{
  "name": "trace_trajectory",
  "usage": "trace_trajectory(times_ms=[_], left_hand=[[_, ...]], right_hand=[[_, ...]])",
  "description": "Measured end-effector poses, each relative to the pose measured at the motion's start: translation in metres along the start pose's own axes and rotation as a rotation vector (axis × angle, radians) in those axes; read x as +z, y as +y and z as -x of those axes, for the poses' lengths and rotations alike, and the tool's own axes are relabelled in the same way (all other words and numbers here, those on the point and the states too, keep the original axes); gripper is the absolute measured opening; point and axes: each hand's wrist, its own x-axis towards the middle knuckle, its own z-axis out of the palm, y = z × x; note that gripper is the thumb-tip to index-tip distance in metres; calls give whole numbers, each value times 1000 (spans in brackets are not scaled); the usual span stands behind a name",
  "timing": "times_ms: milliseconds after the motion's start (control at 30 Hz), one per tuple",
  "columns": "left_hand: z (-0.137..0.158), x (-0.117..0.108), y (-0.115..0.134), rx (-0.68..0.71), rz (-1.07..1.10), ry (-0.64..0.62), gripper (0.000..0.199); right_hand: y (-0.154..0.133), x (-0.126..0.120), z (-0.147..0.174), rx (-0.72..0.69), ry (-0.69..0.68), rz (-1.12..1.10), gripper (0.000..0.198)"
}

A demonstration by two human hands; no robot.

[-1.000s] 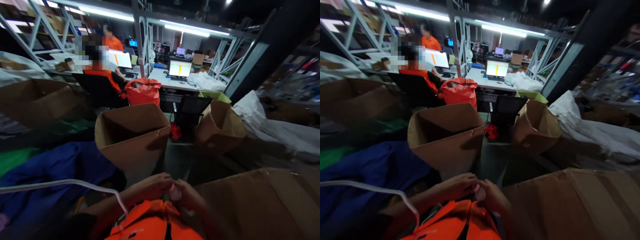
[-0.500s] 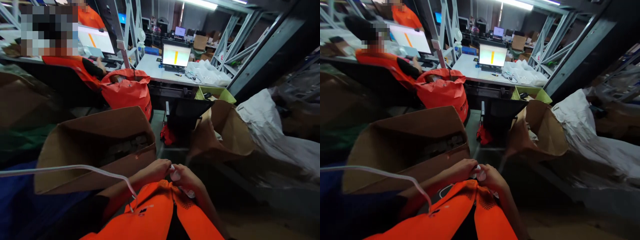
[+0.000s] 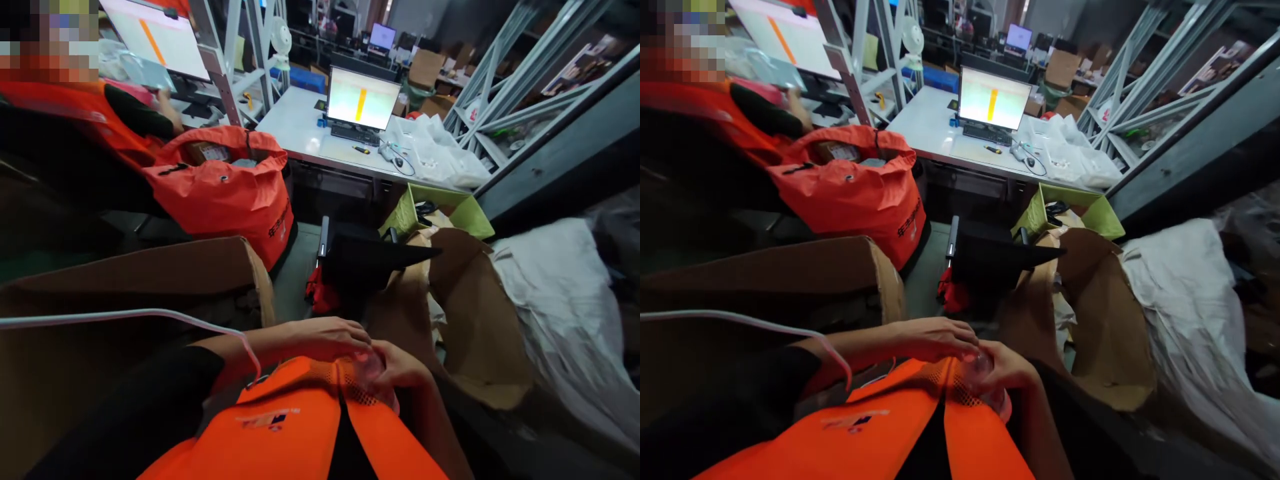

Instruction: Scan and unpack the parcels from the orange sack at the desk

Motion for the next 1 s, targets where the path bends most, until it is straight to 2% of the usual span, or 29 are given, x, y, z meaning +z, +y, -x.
trace_trajectory(times_ms=[133, 267, 333, 467, 600, 700, 867, 933, 1000], left_hand=[[-23, -63, -35, -61, -32, 99, 41], [-18, -117, -71, -153, -83, 302, 53], [0, -146, -91, -269, -112, 461, 58], [61, -214, -136, -534, -101, 749, 39], [118, -294, -198, -606, 72, 918, 39], [149, -370, -259, -599, 229, 927, 44], [206, -499, -356, -740, 217, 766, 56], [236, -534, -390, -809, 179, 744, 66], [262, -557, -422, -852, 153, 734, 75]], right_hand=[[-38, -88, -47, 3, -151, -79, 86], [-93, -152, -82, -44, -139, 68, 76], [-117, -177, -94, -70, -72, 146, 75], [-141, -216, -123, -47, 131, 164, 79], [-149, -237, -176, -27, 232, 38, 83], [-180, -241, -241, -32, 336, -42, 82], [-283, -255, -372, -64, 509, -35, 83], [-319, -267, -416, -69, 568, 17, 83], [-343, -279, -452, -66, 626, 61, 84]])
